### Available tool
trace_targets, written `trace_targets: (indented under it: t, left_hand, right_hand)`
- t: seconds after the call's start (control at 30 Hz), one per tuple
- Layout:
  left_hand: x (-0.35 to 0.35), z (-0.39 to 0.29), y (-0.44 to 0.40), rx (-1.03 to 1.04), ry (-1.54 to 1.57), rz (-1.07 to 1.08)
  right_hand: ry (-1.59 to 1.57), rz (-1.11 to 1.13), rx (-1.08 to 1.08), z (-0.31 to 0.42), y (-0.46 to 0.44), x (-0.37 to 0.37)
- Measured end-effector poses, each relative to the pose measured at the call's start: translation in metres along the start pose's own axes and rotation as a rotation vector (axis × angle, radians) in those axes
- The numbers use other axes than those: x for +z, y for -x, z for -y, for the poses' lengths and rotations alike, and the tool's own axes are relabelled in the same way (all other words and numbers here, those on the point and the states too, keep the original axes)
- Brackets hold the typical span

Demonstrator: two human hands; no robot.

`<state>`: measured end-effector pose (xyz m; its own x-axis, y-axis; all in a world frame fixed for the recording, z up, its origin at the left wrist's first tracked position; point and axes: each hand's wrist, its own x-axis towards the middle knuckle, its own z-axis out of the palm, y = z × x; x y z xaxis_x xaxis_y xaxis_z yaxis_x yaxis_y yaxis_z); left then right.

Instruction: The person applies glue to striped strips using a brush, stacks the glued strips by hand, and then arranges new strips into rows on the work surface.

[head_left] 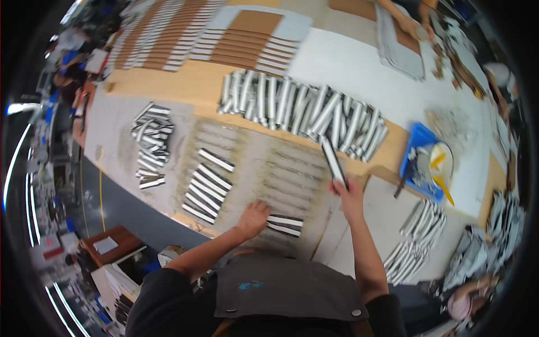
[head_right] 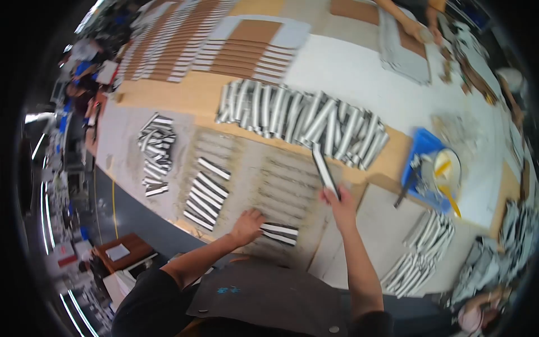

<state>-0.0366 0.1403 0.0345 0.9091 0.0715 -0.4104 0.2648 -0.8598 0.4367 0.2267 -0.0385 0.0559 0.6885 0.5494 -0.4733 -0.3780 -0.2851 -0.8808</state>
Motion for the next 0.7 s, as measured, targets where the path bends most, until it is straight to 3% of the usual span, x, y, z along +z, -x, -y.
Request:
trace_targets:
  t: [0.13,0.27,0.37,0.57,0.6,0.7]
  left_hand:
    - [-0.006,-0.008,-0.003,0.021,-0.033,-0.031]
    - [-0.006,-0.013,-0.002,-0.143,0.355,0.015]
    - [-0.003,-0.004,-0.003,-0.115,0.419,0.106]
    - [-0.074,-0.015,-0.031,-0.13,0.666,0.532]
    - [-0.086,-0.017,-0.036,-0.205,0.838,0.489]
    - [-0.109,-0.032,-0.063,-0.385,1.246,0.256]
  right_hand:
    - [-0.36,-0.229,-0.063,0.042,-0.069,-0.021]
    - [-0.383,-0.214,0.107,0.024,-0.109,-0.036]
    - [-0.363,-0.202,0.228,0.015,-0.099,-0.038]
    - [-0.198,-0.066,0.34,-0.018,-0.032,-0.035]
    - [-0.165,-0.033,0.345,-0.024,-0.019,-0.033]
    - [-0.453,0.07,0.361,-0.029,0.009,-0.012]
